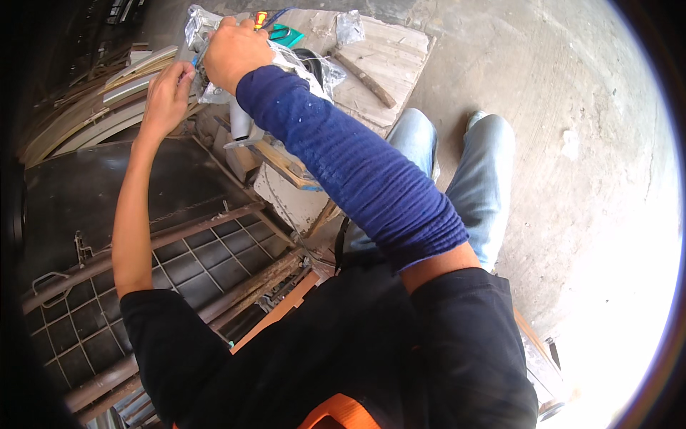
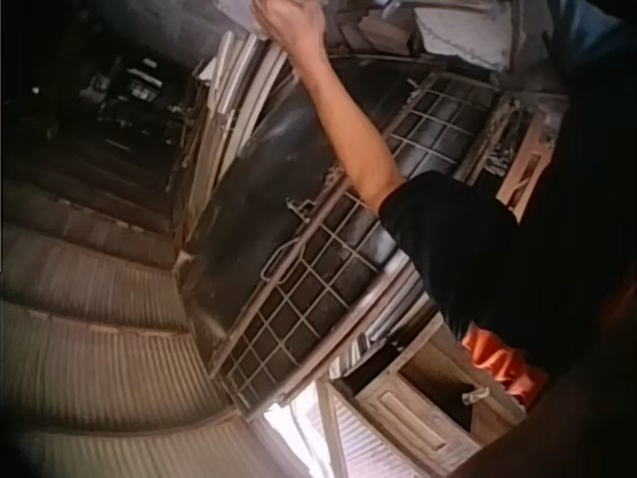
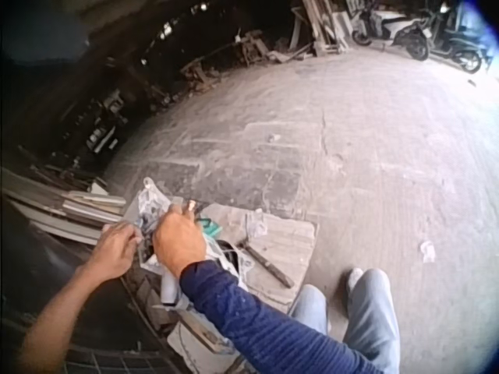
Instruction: The person sits on the floor and uses a hammer and screwdriver to disassemble and adjust a metal mechanical part. They repeatedly tap the part with the hammer, pry with the screwdriver, and reposition the object to access different areas.
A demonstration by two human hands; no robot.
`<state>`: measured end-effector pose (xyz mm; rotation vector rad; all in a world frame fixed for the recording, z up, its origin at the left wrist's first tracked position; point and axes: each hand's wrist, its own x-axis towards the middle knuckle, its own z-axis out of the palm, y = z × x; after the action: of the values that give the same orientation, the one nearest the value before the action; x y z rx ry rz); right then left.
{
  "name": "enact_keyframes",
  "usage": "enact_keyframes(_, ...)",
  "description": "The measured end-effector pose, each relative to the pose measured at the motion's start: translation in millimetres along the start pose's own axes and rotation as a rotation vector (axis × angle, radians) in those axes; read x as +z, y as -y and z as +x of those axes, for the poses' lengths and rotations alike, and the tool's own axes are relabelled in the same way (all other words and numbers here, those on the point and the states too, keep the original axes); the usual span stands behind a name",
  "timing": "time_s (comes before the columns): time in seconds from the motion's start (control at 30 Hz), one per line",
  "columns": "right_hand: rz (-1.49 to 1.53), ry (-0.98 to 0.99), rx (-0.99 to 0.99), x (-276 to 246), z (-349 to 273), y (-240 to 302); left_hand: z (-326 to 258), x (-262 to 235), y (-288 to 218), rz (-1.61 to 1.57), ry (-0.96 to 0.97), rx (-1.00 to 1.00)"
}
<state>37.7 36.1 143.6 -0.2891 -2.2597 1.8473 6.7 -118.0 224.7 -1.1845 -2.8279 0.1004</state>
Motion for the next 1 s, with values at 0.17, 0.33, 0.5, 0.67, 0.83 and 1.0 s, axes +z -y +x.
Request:
enact_keyframes(0.17, -0.006, 0.006, 0.023, -1.9, -0.8, 1.2, 4.6, -7.9, -14.0, 0.005, 0.096, -0.184)
enact_keyframes(0.33, -0.025, -0.016, 0.01, -5.8, -3.6, 2.5, 7.3, -6.5, -20.9, -0.205, 0.172, -0.447)
enact_keyframes(0.5, -0.044, -0.066, -0.106, -3.7, -2.9, -6.6, -11.6, 5.2, 3.5, -0.538, 0.061, -0.454)
enact_keyframes(0.67, -0.073, -0.044, -0.138, 0.8, 13.8, -10.8, -32.3, 30.2, 25.0, -0.862, -0.319, -0.652)
enact_keyframes(0.83, -0.067, 0.084, -0.16, -10.4, 25.7, -8.2, -35.0, 70.9, -0.6, -1.077, -0.465, -0.741)
enact_keyframes(1.0, -0.032, 0.126, -0.188, -15.1, 31.9, -7.1, -30.8, 110.7, -37.3, -1.319, -0.686, -0.724)
